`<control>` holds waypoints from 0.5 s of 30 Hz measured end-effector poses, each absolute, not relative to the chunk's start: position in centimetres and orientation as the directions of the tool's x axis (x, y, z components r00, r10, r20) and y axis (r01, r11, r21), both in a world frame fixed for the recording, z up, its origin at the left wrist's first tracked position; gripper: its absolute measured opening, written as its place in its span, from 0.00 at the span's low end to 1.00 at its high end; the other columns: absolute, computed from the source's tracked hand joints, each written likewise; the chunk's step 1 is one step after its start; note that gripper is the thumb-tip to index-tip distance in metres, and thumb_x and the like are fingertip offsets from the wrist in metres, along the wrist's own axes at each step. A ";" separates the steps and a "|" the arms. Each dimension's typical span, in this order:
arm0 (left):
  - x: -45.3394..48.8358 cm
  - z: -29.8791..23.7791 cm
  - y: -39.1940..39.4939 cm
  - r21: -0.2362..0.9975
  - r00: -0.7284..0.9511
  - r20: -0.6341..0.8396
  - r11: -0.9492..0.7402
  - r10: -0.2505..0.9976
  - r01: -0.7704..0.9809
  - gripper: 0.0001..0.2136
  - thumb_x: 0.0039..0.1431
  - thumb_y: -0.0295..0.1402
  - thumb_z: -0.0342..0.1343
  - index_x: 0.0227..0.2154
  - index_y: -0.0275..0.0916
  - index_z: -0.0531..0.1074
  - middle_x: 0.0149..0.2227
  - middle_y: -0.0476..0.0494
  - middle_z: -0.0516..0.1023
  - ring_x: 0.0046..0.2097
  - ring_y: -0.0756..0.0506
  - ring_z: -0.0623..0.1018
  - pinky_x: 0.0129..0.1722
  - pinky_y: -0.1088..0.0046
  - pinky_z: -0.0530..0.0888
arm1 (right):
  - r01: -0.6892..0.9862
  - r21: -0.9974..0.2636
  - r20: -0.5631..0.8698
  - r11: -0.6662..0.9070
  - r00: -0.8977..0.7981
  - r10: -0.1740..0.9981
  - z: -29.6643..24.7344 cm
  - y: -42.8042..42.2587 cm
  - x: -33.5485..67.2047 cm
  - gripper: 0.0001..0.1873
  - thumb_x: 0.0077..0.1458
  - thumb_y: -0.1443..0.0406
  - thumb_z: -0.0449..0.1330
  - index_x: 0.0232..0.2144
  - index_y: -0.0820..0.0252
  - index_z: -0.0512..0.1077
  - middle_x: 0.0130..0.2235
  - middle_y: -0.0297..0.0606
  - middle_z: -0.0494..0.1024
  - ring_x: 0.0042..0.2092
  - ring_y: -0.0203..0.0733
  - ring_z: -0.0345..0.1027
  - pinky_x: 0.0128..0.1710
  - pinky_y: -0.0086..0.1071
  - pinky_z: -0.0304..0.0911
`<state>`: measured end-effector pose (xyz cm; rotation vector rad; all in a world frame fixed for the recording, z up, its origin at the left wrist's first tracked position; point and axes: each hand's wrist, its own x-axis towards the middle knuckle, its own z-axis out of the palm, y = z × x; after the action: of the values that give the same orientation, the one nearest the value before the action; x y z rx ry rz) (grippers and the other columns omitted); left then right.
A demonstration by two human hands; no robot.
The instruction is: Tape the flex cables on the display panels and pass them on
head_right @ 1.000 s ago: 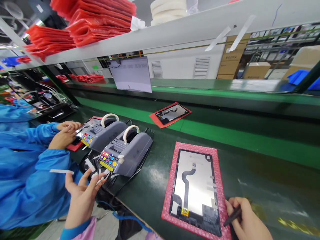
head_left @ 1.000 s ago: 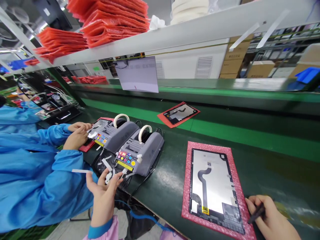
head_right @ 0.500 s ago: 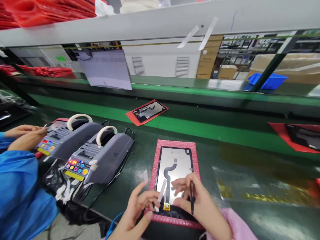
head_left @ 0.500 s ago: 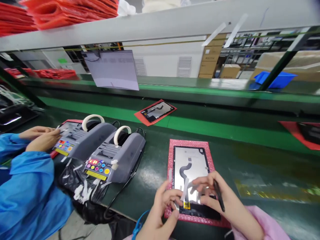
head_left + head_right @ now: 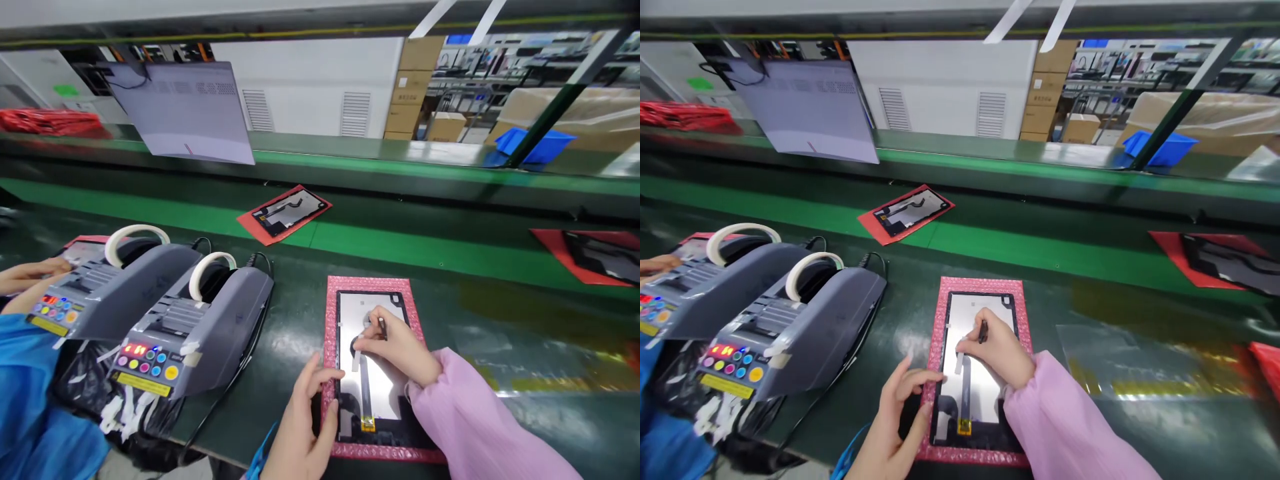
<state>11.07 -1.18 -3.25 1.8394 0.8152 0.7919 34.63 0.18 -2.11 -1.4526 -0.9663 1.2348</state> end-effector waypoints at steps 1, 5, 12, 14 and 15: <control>11.0 -3.0 -0.8 0.882 0.586 0.216 -0.413 0.781 0.225 0.29 0.72 0.28 0.45 0.69 0.55 0.41 0.55 0.41 0.76 0.60 0.42 0.73 0.63 0.53 0.65 | 0.018 -0.974 -0.221 -0.227 0.174 0.960 -2.3 0.4 34.6 0.29 0.39 0.52 0.74 0.28 0.51 0.57 0.25 0.26 0.74 0.32 0.43 0.73 0.35 0.36 0.63; 11.2 -2.8 0.5 0.774 0.669 0.249 -0.559 0.700 0.297 0.28 0.67 0.23 0.47 0.67 0.50 0.54 0.61 0.40 0.73 0.66 0.40 0.67 0.66 0.50 0.64 | 0.115 -0.967 -0.207 -0.228 0.175 0.963 -2.7 0.8 34.6 0.27 0.43 0.52 0.71 0.28 0.51 0.56 0.27 0.28 0.78 0.34 0.46 0.76 0.37 0.39 0.65; 12.3 -3.7 1.2 0.829 0.705 0.227 -0.513 0.672 0.223 0.27 0.65 0.24 0.53 0.66 0.48 0.63 0.67 0.40 0.66 0.68 0.35 0.64 0.68 0.43 0.57 | 0.239 -0.939 -0.194 -0.246 0.219 0.956 -2.5 0.6 34.2 0.22 0.47 0.55 0.69 0.29 0.50 0.58 0.28 0.29 0.79 0.34 0.46 0.76 0.38 0.40 0.66; 12.5 -3.7 1.2 0.857 0.705 0.191 -0.466 0.683 0.220 0.26 0.65 0.25 0.54 0.64 0.48 0.66 0.66 0.42 0.68 0.67 0.36 0.67 0.68 0.44 0.58 | 0.252 -0.933 -0.198 -0.257 0.235 0.952 -2.6 0.7 34.0 0.21 0.48 0.58 0.69 0.29 0.50 0.57 0.28 0.29 0.79 0.34 0.46 0.76 0.37 0.38 0.66; 12.5 -3.6 1.3 0.869 0.697 0.176 -0.442 0.695 0.222 0.25 0.65 0.25 0.54 0.64 0.48 0.67 0.65 0.42 0.70 0.66 0.36 0.68 0.68 0.45 0.59 | 0.261 -0.931 -0.192 -0.256 0.245 0.950 -2.7 0.8 33.9 0.21 0.48 0.59 0.69 0.30 0.50 0.57 0.29 0.28 0.79 0.33 0.46 0.76 0.36 0.38 0.66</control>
<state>12.55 1.28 -3.60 1.9984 0.7041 0.6591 33.87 0.77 -2.72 -1.6928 -1.1319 1.0523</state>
